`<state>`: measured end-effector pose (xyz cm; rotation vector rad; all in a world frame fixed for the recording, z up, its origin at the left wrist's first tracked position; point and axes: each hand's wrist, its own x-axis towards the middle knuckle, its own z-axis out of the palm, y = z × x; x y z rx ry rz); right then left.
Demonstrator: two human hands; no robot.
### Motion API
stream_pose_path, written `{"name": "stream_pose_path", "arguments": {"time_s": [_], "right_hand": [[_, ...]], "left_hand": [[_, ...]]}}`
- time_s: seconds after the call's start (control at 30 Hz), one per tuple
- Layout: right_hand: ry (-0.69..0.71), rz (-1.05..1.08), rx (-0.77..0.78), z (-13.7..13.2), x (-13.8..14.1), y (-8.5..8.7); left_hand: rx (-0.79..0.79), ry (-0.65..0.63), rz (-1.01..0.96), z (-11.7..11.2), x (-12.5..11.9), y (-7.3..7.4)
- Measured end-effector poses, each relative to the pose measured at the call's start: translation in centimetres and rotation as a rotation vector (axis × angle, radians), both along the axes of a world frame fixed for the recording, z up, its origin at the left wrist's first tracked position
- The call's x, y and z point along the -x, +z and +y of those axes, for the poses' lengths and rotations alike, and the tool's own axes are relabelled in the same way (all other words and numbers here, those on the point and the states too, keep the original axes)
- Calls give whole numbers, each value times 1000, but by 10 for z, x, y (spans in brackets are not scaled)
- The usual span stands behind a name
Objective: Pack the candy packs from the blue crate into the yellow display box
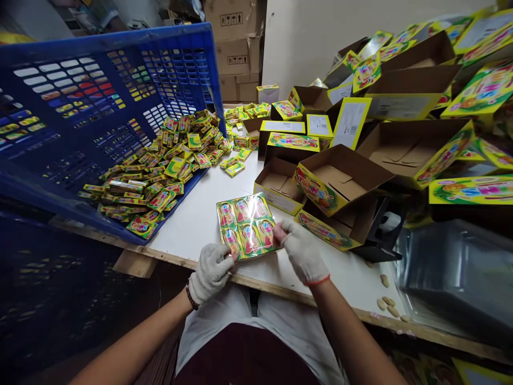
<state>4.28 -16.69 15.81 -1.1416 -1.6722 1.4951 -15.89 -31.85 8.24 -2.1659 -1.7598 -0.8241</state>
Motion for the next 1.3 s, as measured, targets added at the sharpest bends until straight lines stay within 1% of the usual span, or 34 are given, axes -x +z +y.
{"name": "stream_pose_path", "arguments": {"time_s": [0.03, 0.1, 0.17, 0.23, 0.3, 0.4, 0.53, 0.6, 0.67, 0.77, 0.83, 0.93, 1.03, 1.23, 1.3], "right_hand": [[70, -45, -12, -19, -2, 0], [158, -81, 13, -54, -2, -8], [182, -68, 85, -78, 5, -20], [158, -37, 160, -90, 15, -33], [135, -21, 200, -92, 25, -43], [103, -22, 234, -90, 35, -50], [56, -9, 287, -89, 40, -53], [46, -4, 301, -89, 40, -53], [41, -24, 298, -88, 40, -53], [61, -98, 246, -87, 38, -54], [75, -132, 208, -86, 37, -55], [95, -142, 210, -85, 35, -57], [118, -156, 279, -83, 36, -56], [69, -207, 373, -83, 41, -52], [115, -264, 414, -85, 33, -49]], "left_hand": [[-13, -63, -15, 3, 1, 0], [-33, -157, -54, 9, 4, -2], [-25, -189, -95, 13, 7, -5], [8, -180, -156, 13, 8, -8], [36, -151, -239, 10, 7, -11], [46, -129, -340, 5, 6, -14], [30, -153, -335, 2, 7, -13], [46, -187, -286, 2, 8, -8], [116, -213, -219, 3, 6, 0], [231, -175, -156, 4, 2, 12], [249, -135, -167, 5, -1, 16], [216, -126, -171, 9, -3, 14], [196, -124, -158, 14, -3, 10], [235, -19, -89, 20, -9, 5], [227, 14, -42, 19, -13, 4]]}}
